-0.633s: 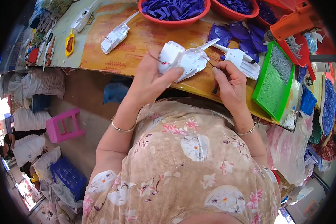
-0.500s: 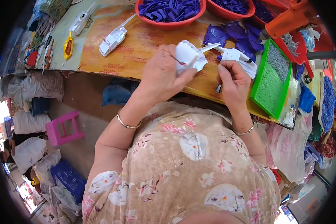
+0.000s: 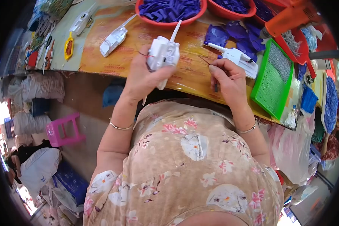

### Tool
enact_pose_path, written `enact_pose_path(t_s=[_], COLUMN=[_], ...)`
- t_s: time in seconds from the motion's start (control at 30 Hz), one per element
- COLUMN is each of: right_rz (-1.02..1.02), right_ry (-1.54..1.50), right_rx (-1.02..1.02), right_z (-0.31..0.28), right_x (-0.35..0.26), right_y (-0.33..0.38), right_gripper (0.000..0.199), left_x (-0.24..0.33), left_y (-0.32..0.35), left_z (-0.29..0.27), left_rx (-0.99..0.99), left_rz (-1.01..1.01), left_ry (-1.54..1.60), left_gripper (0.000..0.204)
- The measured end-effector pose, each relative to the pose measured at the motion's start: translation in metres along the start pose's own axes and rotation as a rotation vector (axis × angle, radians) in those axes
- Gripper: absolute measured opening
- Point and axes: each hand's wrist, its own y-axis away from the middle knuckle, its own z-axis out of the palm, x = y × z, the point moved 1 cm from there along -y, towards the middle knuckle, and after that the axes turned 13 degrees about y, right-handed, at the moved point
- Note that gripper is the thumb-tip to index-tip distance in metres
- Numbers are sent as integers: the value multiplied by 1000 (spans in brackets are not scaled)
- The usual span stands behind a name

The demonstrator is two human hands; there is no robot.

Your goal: Assembling electronic components, circuit boards, and wires into white plastic toy housings at a factory workstation.

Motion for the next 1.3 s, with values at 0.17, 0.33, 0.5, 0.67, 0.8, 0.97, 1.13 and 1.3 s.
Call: enact_pose_path(t_s=[0.17,0.33,0.5,0.67,0.8,0.97,1.13,1.3], right_rz=[-46,-185,-814,-409,-111,-106,-77,-346], right_ry=[120,300,825,665,134,-53,-190,126], right_rx=[-173,-269,19,-132,-296,-273,-4,92], right_z=[36,70,80,55,51,39,19,3], right_x=[-21,-28,-17,-40,-47,-23,-14,-13], right_y=[-19,-49,-66,-47,-16,-14,-10,-3], right_gripper=[8,10,18,23,23,24,23,24], left_x=[0,0,6,9,11,1,-7,-12], left_y=[10,13,8,19,26,17,5,4], left_z=[-49,-61,-59,-58,-23,11,26,41], left_rx=[217,322,326,471,238,-39,-184,-212], left_rz=[-58,109,100,384,249,226,-13,-92], left_ry=[213,57,-257,-634,-228,-172,377,392], left_gripper=[50,54,56,60,70,73,54,52])
